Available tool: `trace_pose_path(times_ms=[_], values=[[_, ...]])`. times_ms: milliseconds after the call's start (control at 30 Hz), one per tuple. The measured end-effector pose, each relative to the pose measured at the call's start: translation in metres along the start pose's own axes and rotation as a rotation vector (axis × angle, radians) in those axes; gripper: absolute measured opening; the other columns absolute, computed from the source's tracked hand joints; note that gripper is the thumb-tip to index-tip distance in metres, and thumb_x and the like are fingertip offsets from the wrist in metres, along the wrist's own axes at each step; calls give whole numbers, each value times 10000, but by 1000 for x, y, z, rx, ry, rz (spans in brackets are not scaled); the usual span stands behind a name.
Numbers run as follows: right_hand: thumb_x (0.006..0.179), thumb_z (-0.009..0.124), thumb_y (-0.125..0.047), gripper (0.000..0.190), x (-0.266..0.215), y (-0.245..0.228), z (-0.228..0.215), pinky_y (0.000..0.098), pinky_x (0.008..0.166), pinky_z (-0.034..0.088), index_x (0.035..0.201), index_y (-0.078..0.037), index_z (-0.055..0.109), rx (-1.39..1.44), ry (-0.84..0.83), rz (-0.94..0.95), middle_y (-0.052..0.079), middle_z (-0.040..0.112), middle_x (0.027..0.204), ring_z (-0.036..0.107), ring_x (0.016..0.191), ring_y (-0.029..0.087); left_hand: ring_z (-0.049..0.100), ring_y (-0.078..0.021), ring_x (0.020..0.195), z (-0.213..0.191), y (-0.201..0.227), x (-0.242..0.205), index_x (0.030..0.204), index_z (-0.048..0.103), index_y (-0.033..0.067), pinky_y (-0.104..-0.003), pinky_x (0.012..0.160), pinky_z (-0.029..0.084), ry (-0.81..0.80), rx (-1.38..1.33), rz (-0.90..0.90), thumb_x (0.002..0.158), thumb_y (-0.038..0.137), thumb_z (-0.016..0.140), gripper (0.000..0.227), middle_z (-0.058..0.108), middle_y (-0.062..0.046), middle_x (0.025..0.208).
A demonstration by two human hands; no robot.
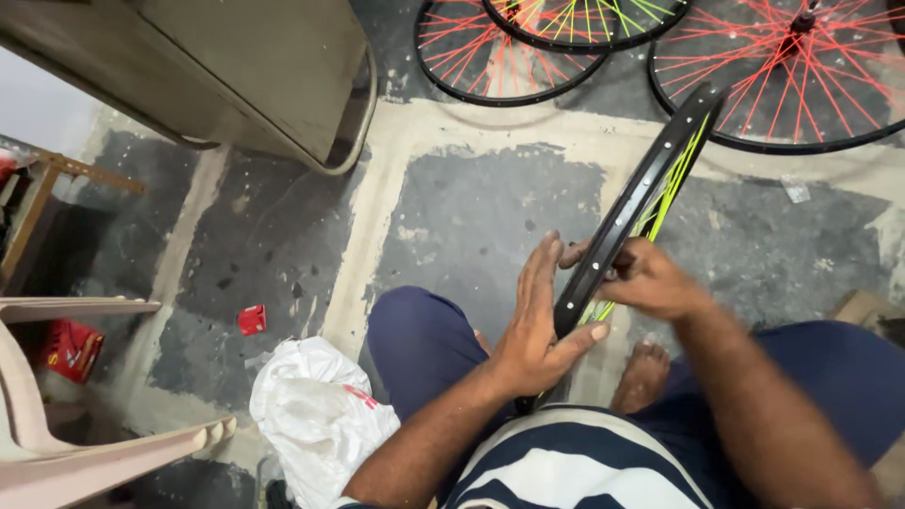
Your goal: The person sits on the floor and assembles a bicycle wheel by threading neon green spokes through the rim and tightening them by hand. The person works on a single wheel while other completed wheels with red spokes are visible in the background.
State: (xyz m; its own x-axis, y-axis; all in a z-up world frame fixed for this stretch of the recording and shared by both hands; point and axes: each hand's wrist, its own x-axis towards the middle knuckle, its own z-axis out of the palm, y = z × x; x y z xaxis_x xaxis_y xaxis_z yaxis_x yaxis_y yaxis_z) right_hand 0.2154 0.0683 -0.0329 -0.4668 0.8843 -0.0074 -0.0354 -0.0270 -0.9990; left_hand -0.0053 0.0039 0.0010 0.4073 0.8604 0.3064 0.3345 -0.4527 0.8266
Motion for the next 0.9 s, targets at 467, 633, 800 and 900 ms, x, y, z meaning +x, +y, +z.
trace_pose_path(times_ms=[467,633,800,900], values=[[889,767,-122,389,-8,50,-7,331,888,564,1220,42,646,339,124,-169,94,708,1098,679,1002,177,256,-449,1584,-11,11,21,1626,135,-91,-507,1288,245,-81,-79,-98,931,442,710,1048,242,-327,1668],[1047,743,-87,190,2,79,-19,309,745,470,1076,87,674,129,274,-116,89,617,923,558,871,147,461,-417,1457,-8,1,102,1607,201,-21,-450,1194,370,-119,-184,-42,845,350,751,1010,439,-303,1553],[1023,720,-108,191,-33,32,9,307,976,556,1159,15,666,80,687,-369,106,703,1198,672,1074,165,447,-442,1494,-9,8,89,1637,223,19,-432,1225,368,-109,-189,19,857,186,659,909,420,-285,1611],[966,735,-74,220,-41,24,17,311,958,568,1145,30,661,39,699,-369,110,695,1230,678,1094,174,426,-434,1527,-9,17,49,1624,276,11,-447,1278,338,-82,-136,54,886,132,615,821,419,-270,1620]])
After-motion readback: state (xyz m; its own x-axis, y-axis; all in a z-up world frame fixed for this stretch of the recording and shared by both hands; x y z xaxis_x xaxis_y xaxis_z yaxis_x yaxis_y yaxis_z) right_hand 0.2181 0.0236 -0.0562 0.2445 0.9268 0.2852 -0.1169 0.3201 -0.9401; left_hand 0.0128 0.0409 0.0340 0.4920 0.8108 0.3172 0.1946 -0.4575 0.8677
